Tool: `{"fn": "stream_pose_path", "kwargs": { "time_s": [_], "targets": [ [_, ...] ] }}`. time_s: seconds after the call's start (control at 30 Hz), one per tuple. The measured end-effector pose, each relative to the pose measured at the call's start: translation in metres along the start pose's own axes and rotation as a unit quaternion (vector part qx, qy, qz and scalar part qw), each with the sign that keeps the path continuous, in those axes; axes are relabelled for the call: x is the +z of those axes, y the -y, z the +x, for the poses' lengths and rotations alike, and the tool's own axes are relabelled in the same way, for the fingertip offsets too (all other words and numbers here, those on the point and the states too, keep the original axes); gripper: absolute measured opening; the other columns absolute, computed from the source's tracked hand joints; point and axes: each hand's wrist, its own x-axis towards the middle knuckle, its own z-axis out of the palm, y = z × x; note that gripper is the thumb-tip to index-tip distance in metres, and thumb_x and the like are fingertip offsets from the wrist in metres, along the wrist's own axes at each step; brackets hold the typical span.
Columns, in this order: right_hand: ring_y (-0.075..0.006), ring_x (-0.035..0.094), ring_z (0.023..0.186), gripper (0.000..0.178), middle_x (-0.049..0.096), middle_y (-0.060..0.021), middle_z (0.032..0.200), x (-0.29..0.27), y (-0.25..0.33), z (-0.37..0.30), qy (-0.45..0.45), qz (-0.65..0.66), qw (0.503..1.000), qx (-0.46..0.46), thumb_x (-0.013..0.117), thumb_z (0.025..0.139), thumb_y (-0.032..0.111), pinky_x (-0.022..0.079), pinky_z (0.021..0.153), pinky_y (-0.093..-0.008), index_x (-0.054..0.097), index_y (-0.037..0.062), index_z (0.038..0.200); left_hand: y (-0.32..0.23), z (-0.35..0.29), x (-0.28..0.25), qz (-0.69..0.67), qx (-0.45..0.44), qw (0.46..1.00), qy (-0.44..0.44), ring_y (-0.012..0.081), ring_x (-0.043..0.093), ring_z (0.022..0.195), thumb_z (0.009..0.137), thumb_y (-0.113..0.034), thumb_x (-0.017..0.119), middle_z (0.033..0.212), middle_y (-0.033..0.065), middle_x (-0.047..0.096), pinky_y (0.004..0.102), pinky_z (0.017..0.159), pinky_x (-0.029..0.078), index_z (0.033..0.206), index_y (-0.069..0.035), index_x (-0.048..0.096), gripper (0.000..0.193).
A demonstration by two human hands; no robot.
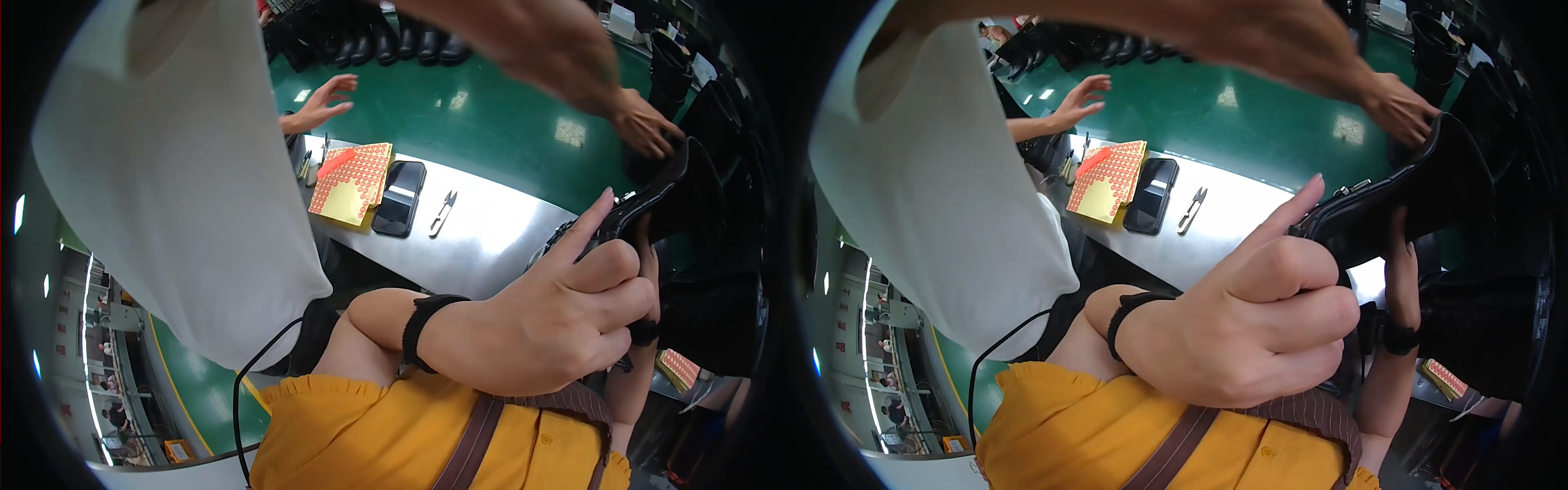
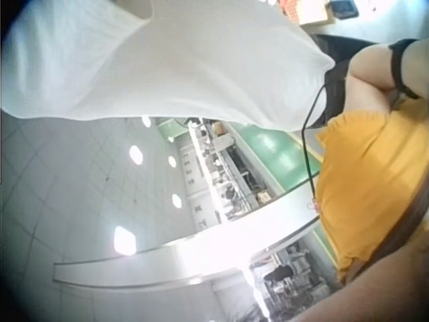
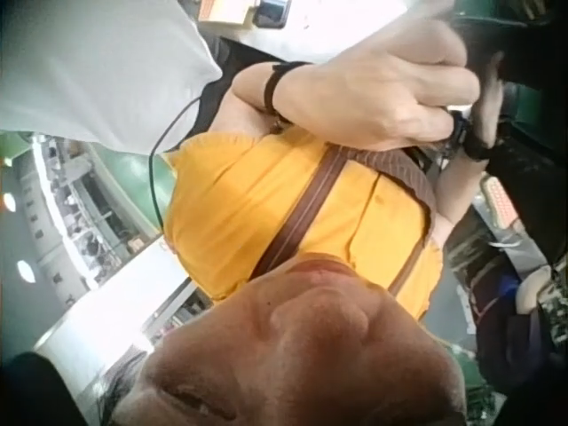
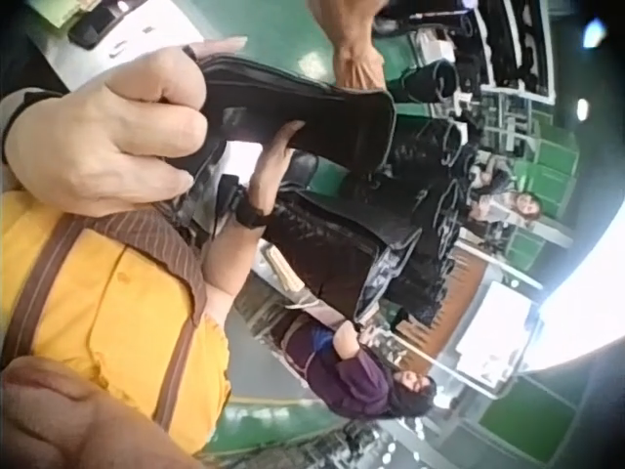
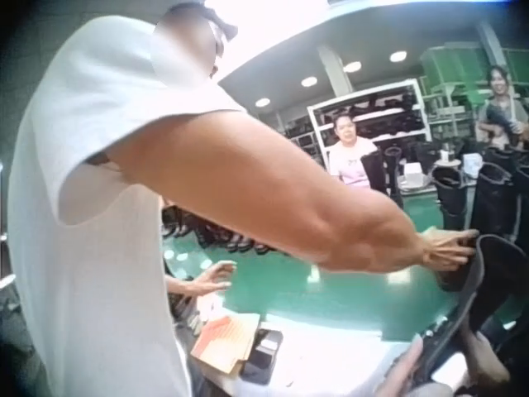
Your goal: Inspecting, cleaning with a sponge, and checking the quality of black leather boots on a factory production line.
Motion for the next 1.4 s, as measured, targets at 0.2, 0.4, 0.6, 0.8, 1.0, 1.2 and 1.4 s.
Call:
{"fn": "stream_pose_path", "kwargs": {
  "time_s": [0.2,0.4,0.6,0.8,1.0,1.2,1.4],
  "targets": [
    [-0.0204,0.053,0.113,0.075,0.058,-0.0138,0.126,0.019,0.007,-0.015,0.005,-0.12,0.988,-0.097,0.041,0.103,0.06,0.041,0.099,-0.0341,0.048,-0.008,0.135,-0.001,0.001,0.01,0.01,0.014,0.998,-0.054,0.0261,0.052,0.11,0.066,-0.018,0.067,0.097,0.0066,0.056,0.0731,0.111,0.03,0.067,-0.003,0.064,0.015],
    [-0.0183,0.055,0.104,0.067,0.06,-0.0108,0.117,0.026,0.007,-0.032,-0.014,-0.275,0.935,-0.225,0.04,0.105,0.056,0.044,0.091,-0.0337,0.053,-0.0045,0.129,-0.003,0.0,0.014,0.009,0.017,0.999,-0.045,0.0265,0.053,0.108,0.066,-0.018,0.067,0.095,0.0068,0.056,0.0729,0.11,0.032,0.071,-0.002,0.063,0.017],
    [-0.0162,0.056,0.094,0.059,0.063,-0.0078,0.108,0.021,0.004,-0.026,-0.044,-0.305,0.915,-0.262,0.039,0.107,0.053,0.047,0.084,-0.0333,0.059,-0.0011,0.122,-0.002,0.005,0.017,0.018,0.02,0.997,-0.072,0.0259,0.051,0.103,0.063,-0.017,0.065,0.093,0.0069,0.053,0.0718,0.111,0.032,0.068,-0.002,0.06,0.016],
    [-0.0194,0.051,0.114,0.064,0.058,-0.014,0.124,-0.009,-0.026,0.008,-0.03,-0.093,0.988,-0.122,0.042,0.107,0.051,0.039,0.1,-0.0334,0.05,-0.0068,0.133,-0.003,0.008,0.008,-0.004,0.029,1.0,-0.006,0.0278,0.048,0.094,0.064,-0.017,0.063,0.087,0.0078,0.045,0.0712,0.114,0.027,0.063,-0.003,0.053,0.017],
    [-0.018,0.048,0.124,0.076,0.056,-0.015,0.135,-0.017,-0.04,0.024,-0.016,0.018,0.997,-0.074,0.046,0.104,0.054,0.035,0.11,-0.0324,0.046,-0.0128,0.139,-0.004,0.01,-0.006,-0.057,0.016,0.996,0.059,0.0282,0.05,0.1,0.064,-0.014,0.072,0.093,0.0072,0.05,0.0719,0.116,0.022,0.066,-0.004,0.056,0.019],
    [-0.015,0.049,0.117,0.072,0.06,-0.0113,0.124,-0.01,-0.032,0.015,-0.032,0.018,0.996,-0.086,0.049,0.104,0.052,0.037,0.106,-0.0308,0.052,-0.0134,0.134,-0.003,0.01,-0.011,-0.059,0.011,0.995,0.079,0.0278,0.05,0.101,0.07,-0.011,0.073,0.097,0.0066,0.051,0.0703,0.117,0.02,0.068,-0.005,0.056,0.018],
    [-0.0139,0.049,0.112,0.069,0.06,-0.0076,0.12,-0.012,-0.042,0.02,-0.025,-0.02,0.989,-0.144,0.05,0.104,0.051,0.039,0.102,-0.0301,0.054,-0.0129,0.131,-0.003,0.008,-0.01,-0.054,0.017,0.995,0.082,0.0267,0.047,0.101,0.064,-0.012,0.079,0.097,0.0045,0.051,0.076,0.112,0.029,0.09,-0.006,0.072,0.028]
  ]
}}
